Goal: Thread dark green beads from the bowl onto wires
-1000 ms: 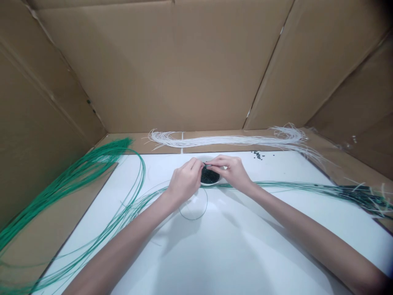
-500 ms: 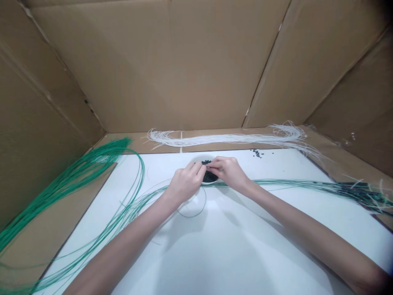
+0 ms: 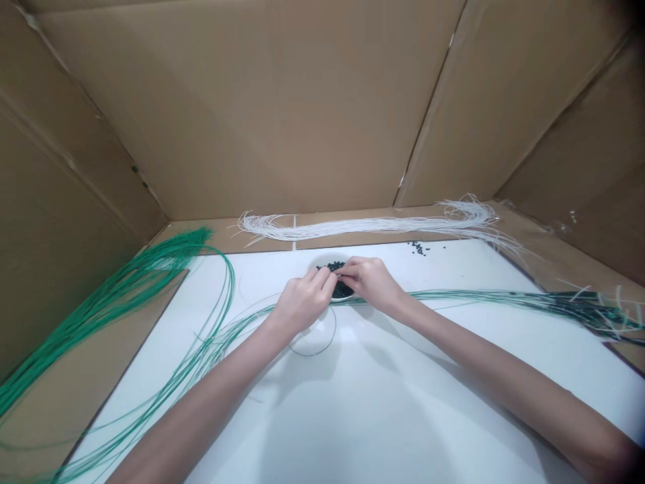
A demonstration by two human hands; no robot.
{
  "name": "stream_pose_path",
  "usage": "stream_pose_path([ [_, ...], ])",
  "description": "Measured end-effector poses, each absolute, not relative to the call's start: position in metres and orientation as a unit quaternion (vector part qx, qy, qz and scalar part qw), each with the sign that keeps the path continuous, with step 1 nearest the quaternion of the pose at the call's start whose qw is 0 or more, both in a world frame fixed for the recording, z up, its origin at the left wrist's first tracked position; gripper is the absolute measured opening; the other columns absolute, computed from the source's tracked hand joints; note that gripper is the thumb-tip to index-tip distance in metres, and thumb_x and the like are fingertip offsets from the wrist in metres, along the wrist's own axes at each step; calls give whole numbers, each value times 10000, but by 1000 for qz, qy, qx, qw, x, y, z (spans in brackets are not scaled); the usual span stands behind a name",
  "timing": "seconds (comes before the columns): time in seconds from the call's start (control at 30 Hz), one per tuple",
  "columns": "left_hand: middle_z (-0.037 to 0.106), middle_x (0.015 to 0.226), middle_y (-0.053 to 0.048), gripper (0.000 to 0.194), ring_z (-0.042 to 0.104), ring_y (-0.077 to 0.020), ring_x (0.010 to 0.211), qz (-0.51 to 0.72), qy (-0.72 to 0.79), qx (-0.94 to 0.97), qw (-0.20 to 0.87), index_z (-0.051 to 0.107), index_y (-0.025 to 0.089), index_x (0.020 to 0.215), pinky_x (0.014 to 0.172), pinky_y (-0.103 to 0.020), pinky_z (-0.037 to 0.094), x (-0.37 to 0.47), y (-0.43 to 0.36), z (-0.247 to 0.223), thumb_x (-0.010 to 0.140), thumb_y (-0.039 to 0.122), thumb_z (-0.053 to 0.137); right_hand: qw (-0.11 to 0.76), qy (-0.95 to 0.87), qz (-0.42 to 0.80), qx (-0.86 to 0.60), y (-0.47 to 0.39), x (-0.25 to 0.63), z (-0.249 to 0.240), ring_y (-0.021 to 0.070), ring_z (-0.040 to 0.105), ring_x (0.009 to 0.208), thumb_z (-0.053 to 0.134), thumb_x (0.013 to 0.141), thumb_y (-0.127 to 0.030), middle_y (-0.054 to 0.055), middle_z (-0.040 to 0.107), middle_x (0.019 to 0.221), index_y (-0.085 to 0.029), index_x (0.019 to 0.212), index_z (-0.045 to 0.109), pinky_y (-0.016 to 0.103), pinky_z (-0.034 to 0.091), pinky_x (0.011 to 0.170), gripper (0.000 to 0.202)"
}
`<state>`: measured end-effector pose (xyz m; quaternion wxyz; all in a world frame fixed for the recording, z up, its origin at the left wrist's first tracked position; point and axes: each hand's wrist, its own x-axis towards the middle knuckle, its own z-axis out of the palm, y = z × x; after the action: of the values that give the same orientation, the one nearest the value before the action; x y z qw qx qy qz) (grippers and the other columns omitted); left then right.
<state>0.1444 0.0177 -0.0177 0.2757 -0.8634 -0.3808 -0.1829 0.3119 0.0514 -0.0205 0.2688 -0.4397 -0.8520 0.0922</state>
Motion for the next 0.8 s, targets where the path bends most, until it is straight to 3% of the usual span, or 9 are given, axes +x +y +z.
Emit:
stream_pose_path([
  [0.37, 525, 698, -39, 182, 509, -159, 649, -134, -397, -875, 240, 489, 155, 767, 398, -256, 195, 145, 18, -19, 801, 56, 340, 225, -869, 36, -440, 51, 311, -25, 154, 598, 700, 458, 749, -75, 61, 645, 767, -177, 759, 699, 240, 456, 665, 262],
  [0.53, 571, 764, -22, 157, 544, -146, 698, -174, -484, -848, 129, 515, 177, 794, 437, -232, 282, 141, 23, -14, 816, 118, 371, 217, -870, 76, -437, 57, 314, -30, 161, 614, 687, 506, 729, -86, 49, 666, 789, -190, 793, 695, 254, 467, 660, 225],
  [0.7, 602, 796, -7, 144, 550, -115, 694, -302, -513, -802, -45, 538, 178, 797, 616, -219, 400, 137, 31, -13, 829, 178, 398, 314, -800, 238, -452, 57, 314, -26, 141, 640, 663, 552, 694, -82, 28, 687, 729, -184, 886, 663, 247, 504, 670, 244],
  [0.8, 609, 754, 5, 131, 532, -101, 659, -367, -509, -774, -89, 552, 173, 765, 618, -208, 397, 137, 33, -13, 816, 183, 431, 391, -734, 345, -436, 56, 313, -19, 152, 649, 695, 594, 679, -159, 47, 688, 742, -143, 783, 664, 268, 519, 702, 127],
])
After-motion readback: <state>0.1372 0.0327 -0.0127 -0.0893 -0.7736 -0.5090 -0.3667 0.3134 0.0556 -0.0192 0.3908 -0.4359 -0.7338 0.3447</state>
